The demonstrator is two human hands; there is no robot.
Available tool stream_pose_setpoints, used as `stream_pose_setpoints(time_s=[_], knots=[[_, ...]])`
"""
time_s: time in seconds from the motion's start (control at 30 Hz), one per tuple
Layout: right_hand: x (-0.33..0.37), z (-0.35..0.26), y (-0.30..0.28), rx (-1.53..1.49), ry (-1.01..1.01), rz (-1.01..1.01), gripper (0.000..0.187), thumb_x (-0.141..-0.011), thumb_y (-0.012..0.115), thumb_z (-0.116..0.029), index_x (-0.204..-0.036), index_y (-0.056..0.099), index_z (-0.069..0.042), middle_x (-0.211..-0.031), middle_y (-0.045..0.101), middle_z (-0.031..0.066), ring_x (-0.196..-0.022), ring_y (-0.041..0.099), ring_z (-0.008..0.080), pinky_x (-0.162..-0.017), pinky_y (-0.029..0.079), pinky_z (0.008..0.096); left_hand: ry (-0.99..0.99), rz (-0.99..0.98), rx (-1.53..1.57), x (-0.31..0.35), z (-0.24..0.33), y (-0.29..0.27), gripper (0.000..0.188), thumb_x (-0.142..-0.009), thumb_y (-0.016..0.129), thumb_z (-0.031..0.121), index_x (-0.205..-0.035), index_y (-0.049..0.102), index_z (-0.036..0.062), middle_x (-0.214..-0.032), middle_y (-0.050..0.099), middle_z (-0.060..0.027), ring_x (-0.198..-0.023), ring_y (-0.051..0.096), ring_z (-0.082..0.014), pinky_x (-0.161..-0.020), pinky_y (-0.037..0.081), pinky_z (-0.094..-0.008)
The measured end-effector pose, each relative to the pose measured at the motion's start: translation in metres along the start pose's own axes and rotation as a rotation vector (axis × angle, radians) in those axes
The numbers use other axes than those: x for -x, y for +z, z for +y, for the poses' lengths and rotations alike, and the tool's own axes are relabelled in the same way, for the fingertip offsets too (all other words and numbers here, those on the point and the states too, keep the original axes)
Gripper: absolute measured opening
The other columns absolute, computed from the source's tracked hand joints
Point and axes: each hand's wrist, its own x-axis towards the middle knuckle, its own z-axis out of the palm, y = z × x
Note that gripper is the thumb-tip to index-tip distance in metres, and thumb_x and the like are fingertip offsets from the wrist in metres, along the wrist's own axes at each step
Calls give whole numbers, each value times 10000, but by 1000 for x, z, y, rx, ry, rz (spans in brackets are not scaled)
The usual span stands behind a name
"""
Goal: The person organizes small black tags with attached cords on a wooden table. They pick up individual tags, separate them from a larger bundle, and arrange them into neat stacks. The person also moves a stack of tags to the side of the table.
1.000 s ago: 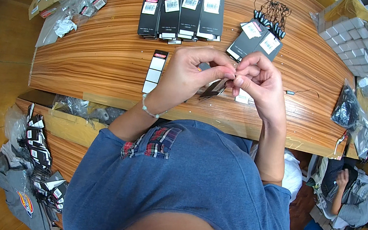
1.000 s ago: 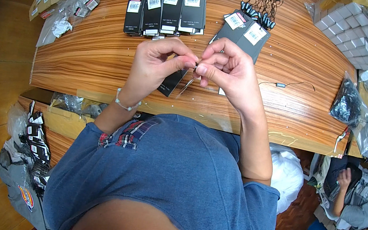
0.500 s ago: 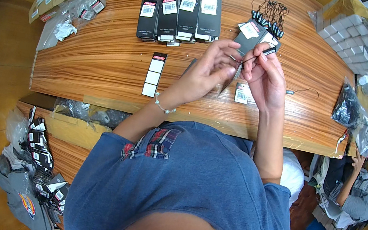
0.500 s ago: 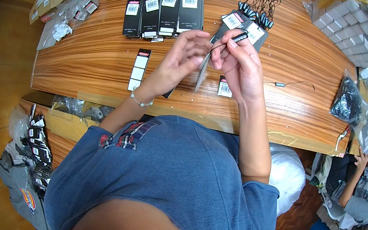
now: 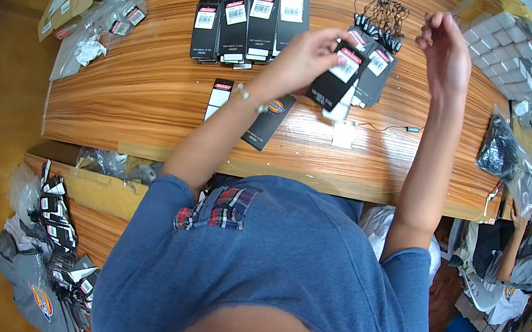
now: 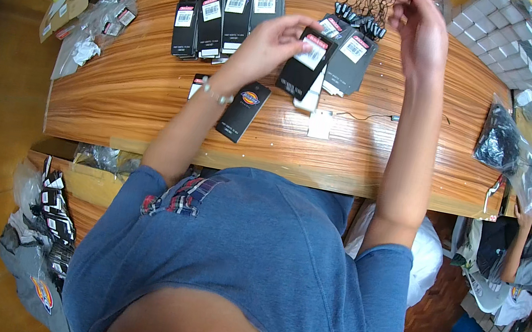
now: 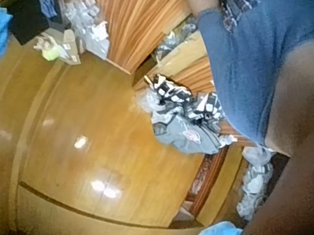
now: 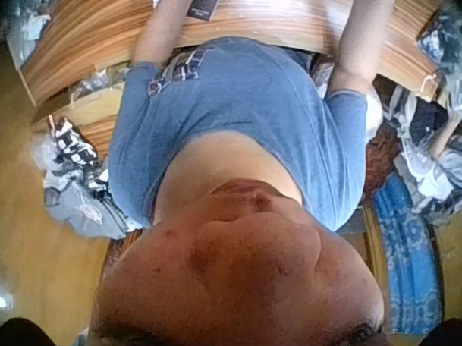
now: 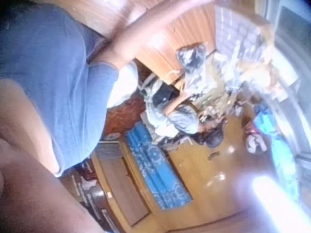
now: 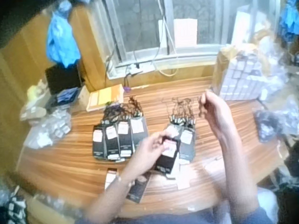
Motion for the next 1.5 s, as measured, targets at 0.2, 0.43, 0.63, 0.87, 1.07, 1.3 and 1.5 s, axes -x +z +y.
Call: stream_pose_setpoints(time_s=[0.2,0.43,0.63,0.87,1.07,1.3,1.5], knots=[[-92,7,-30,5,114,28,242,-869,437,-312,-733,523,-131,-600,466,-32,-500,406,82,-468,331,230,-1,10,-246,-55,-13,-10,309,-751,611,58,-1058,575,52,-817,617,-47,-709,575,-88,-651,463,-213],[-150,60,-48,270,325,-55,252,-910,383,-253,-861,555,-76,-696,501,-28,-567,419,64,-536,366,212,268,186,-608,-57,-37,0,394,-711,640,91,-1090,550,33,-954,510,-122,-906,505,-242,-810,412,-309],[-167,111,-53,399,524,-32,208,-886,409,-208,-834,568,-85,-631,499,-35,-517,417,66,-489,377,212,120,209,-457,21,2,-6,423,-756,617,111,-1156,494,48,-976,517,-93,-878,523,-192,-758,427,-271],[-170,117,-60,723,401,-31,233,-806,564,-178,-989,581,-34,-693,576,31,-502,514,85,-450,446,223,-147,36,-538,104,-2,-40,414,-752,612,110,-1148,501,64,-1023,525,-82,-917,518,-184,-770,418,-273],[-58,56,-25,977,-181,-209,239,-788,591,-130,-1006,579,-34,-884,599,33,-726,543,98,-629,442,229,-186,-11,-681,105,-12,-40,551,-654,692,160,-1162,493,82,-1064,466,-114,-1030,442,-266,-903,346,-330],[111,48,20,1245,53,-524,251,-633,693,-112,-853,582,-65,-763,537,78,-753,525,249,-669,433,342,-162,-4,-701,98,-19,-43,555,-501,770,134,-1020,575,91,-1006,470,-75,-992,459,-250,-865,384,-346],[133,61,15,1290,-5,-415,322,-578,726,-96,-835,539,-48,-814,495,78,-822,485,264,-723,408,364,-188,100,-508,99,-19,-47,424,-532,760,108,-904,571,34,-783,516,-49,-736,507,-177,-674,428,-286]])
